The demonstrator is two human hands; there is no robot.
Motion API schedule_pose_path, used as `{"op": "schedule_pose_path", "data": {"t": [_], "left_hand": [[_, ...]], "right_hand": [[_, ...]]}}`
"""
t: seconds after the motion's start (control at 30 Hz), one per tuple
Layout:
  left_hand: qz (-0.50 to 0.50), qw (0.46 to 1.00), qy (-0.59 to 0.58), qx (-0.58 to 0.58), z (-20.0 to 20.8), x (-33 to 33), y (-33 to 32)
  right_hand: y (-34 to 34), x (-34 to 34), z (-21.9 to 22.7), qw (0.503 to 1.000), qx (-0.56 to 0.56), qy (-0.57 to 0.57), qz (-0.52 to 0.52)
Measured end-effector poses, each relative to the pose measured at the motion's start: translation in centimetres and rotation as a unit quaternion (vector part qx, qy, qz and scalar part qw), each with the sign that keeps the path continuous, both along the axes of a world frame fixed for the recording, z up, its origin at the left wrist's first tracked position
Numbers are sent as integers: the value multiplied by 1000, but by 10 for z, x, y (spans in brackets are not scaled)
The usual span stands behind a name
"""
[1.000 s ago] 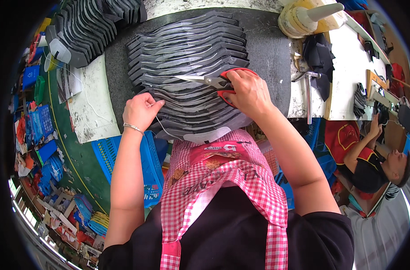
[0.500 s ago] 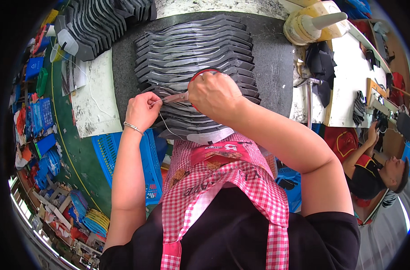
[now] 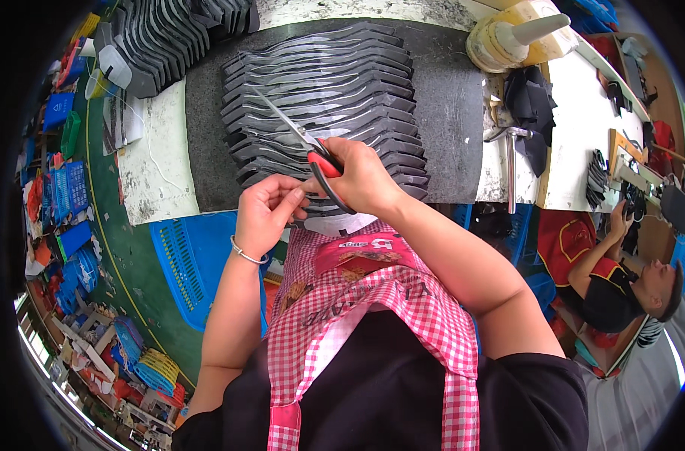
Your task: The person cuts the threads connecting a stack of shoe parts using scissors, sets the stack aside, and cuts the threads connecting another stack of shoe parts.
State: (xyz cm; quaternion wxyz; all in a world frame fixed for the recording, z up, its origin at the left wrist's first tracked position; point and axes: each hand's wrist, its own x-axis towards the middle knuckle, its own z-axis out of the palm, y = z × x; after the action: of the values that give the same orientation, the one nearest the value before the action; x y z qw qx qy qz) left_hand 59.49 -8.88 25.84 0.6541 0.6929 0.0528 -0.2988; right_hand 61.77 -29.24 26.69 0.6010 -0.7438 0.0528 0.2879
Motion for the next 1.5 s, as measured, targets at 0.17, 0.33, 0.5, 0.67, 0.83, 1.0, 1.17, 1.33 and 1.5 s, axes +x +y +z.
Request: {"op": "schedule_pose_path", "data": {"t": [0.17,0.33,0.5,0.67,0.83,1.0,1.17,1.33,1.5], "left_hand": [[-51,999,14,-13,-5,-10,-4],[-218,929,-116,276,10,-9,7],[-125,983,61,122,-8,-18,32],[-3,996,78,-51,-15,-8,28],[131,945,175,-243,-17,-3,21],[118,922,187,-318,-22,-1,17],[156,940,122,-279,-12,2,16],[310,940,-37,-137,-20,1,33],[175,974,-77,-117,1,-31,-43]], "right_hand": [[-10,-16,2,999,43,1,-5],[-33,-34,-6,997,-67,-24,-13],[-57,-31,-4,993,-69,-32,-85],[-34,-35,-4,997,-46,0,-66],[-7,-38,-12,994,57,29,-85],[10,-31,-15,997,57,-20,-55],[17,-25,-13,971,189,114,-95],[1,-25,-15,940,258,109,-193],[3,-28,-13,914,312,113,-233]]}}
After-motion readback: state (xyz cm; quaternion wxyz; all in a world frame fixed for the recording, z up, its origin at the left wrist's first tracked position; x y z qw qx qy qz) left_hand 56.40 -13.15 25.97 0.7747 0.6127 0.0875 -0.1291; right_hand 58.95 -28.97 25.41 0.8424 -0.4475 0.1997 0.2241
